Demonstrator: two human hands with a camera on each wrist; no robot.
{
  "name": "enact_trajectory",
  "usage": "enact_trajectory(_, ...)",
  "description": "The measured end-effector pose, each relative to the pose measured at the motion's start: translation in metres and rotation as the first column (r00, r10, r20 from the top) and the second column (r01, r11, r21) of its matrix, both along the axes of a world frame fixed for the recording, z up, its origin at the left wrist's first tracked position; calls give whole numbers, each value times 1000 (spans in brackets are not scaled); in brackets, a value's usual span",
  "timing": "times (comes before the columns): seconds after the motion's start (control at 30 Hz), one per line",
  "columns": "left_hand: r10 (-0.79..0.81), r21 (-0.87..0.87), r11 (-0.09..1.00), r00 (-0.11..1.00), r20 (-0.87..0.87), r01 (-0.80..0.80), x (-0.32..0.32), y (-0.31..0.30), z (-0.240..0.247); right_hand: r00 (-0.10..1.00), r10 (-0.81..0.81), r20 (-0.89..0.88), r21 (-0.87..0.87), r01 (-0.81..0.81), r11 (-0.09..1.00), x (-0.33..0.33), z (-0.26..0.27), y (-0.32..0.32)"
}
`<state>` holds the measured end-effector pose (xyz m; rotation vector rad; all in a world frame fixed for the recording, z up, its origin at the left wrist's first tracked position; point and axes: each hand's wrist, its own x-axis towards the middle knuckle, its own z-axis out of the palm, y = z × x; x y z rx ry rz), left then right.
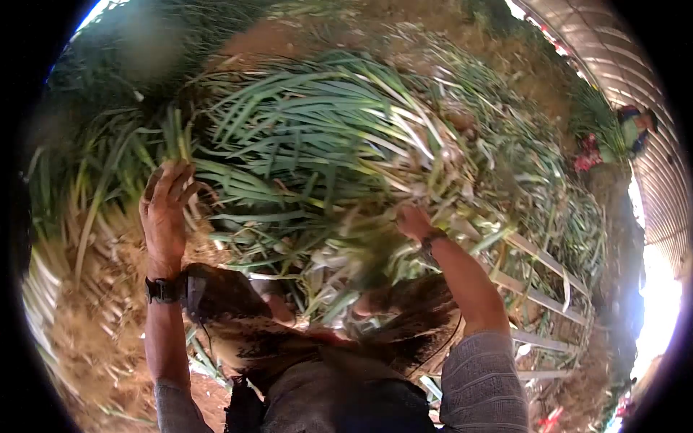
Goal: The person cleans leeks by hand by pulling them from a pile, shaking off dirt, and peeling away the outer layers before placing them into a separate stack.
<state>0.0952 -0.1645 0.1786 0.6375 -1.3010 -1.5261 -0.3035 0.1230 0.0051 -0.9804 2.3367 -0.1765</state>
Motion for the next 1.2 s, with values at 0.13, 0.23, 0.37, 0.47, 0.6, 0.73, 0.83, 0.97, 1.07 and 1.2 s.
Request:
enact_trajectory(0.13,-282,262,907,937,-206,331,-77,28,-10,991,-71,-112,-263,39,964,-19,-35,21)
enact_trajectory(0.23,-300,429,839,942,-153,336,-108,35,-43,977,142,-162,-12,-146,989,-25,-70,7)
enact_trajectory(0.37,-330,573,759,941,-69,308,-119,41,-63,944,215,-250,-211,-270,940,-28,-150,-17)
enact_trajectory(0.47,-392,605,728,920,-19,323,-126,44,-62,946,308,-102,-6,-310,951,-25,-167,-55)
enact_trajectory(0.6,-494,685,651,868,56,327,-132,47,-61,919,378,-112,57,-373,926,-16,-187,-76)
enact_trajectory(0.73,-571,752,572,817,80,326,-125,48,-60,803,391,-449,87,-397,914,-1,-217,-64)
enact_trajectory(0.83,-588,761,569,801,111,312,-125,46,-56,843,507,178,272,-538,798,20,-164,-70)
enact_trajectory(0.97,-566,717,603,821,75,350,-118,47,-58,675,627,389,219,-729,648,52,-144,-50)
enact_trajectory(1.07,-575,676,632,814,81,379,-115,45,-60,663,617,424,-161,-616,771,53,-89,-52)
enact_trajectory(1.2,-529,615,695,844,87,372,-116,39,-84,721,568,397,187,-670,719,56,-84,-67)
